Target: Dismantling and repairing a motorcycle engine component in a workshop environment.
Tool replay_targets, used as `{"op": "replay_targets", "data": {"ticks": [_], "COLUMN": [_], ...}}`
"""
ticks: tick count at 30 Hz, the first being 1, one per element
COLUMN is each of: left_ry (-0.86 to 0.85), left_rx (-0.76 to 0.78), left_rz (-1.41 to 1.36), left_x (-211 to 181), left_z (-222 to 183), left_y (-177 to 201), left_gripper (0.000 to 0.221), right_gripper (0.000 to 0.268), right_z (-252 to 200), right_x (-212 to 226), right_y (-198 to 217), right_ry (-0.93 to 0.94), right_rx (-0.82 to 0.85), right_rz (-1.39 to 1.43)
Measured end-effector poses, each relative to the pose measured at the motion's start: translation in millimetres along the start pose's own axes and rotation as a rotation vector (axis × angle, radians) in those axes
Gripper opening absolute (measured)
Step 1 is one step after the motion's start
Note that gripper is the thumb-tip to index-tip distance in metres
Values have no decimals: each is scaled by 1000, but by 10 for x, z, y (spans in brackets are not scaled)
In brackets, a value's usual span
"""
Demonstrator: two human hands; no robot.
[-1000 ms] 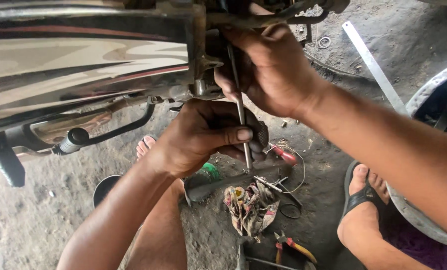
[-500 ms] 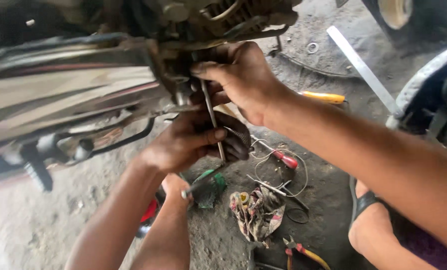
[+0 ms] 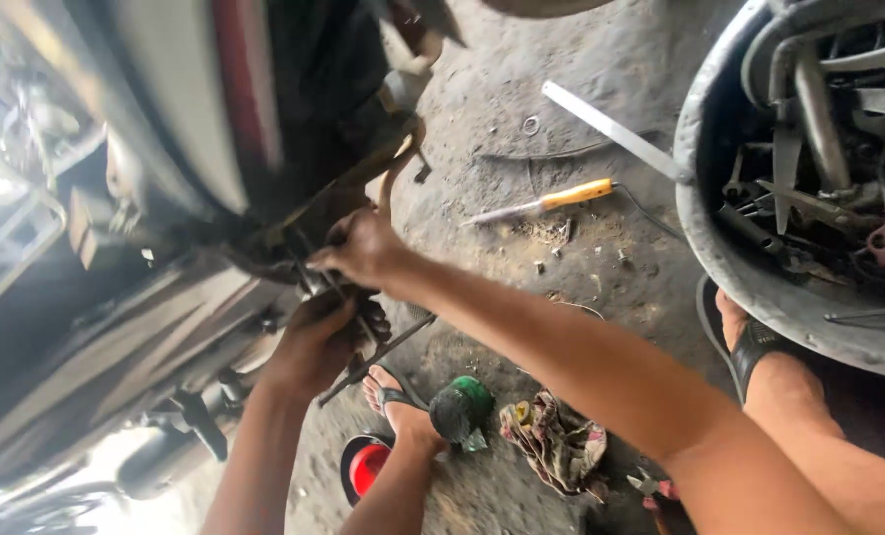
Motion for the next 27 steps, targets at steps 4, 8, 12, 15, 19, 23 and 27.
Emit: {"op": "replay_targets", "data": {"ticks": [4, 8, 12, 15, 19, 23, 27], "left_ry": [9, -14, 149, 152, 143, 104, 141], "left_rx": [33, -31, -119, -141, 99, 114, 79], "left_rz": [32, 146, 164, 201, 86, 122, 112], "left_x": [-53, 45, -131, -147, -245, -148, -101], "left_z": [-35, 99, 85, 23, -85, -27, -81], "left_y": [-49, 277, 163, 89, -33, 102, 126], "left_gripper": [30, 36, 31, 24, 37, 33, 42], "right_gripper": [18, 18, 13, 18, 11, 16, 20], "right_z": [-56, 9, 44, 3, -50, -92, -80], "right_x": [5, 35, 371, 398, 417, 518, 452], "right_y": [-1, 7, 293, 307, 360, 454, 395], "right_ry": [-61, -122, -268, -354, -247, -254, -95], "right_rx": [82, 97, 358, 359, 325, 316, 299], "right_rz": [-29, 81, 128, 176, 160, 119, 35]}}
Point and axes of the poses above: each hand's wrist, its own z-axis towards the middle knuckle, its own y-axis out of the back of the hand, x = y × z, the point moved 1 cm from there along z, towards the middle knuckle, and after that the axes turned 6 degrees about -x, right-handed, at the moved point
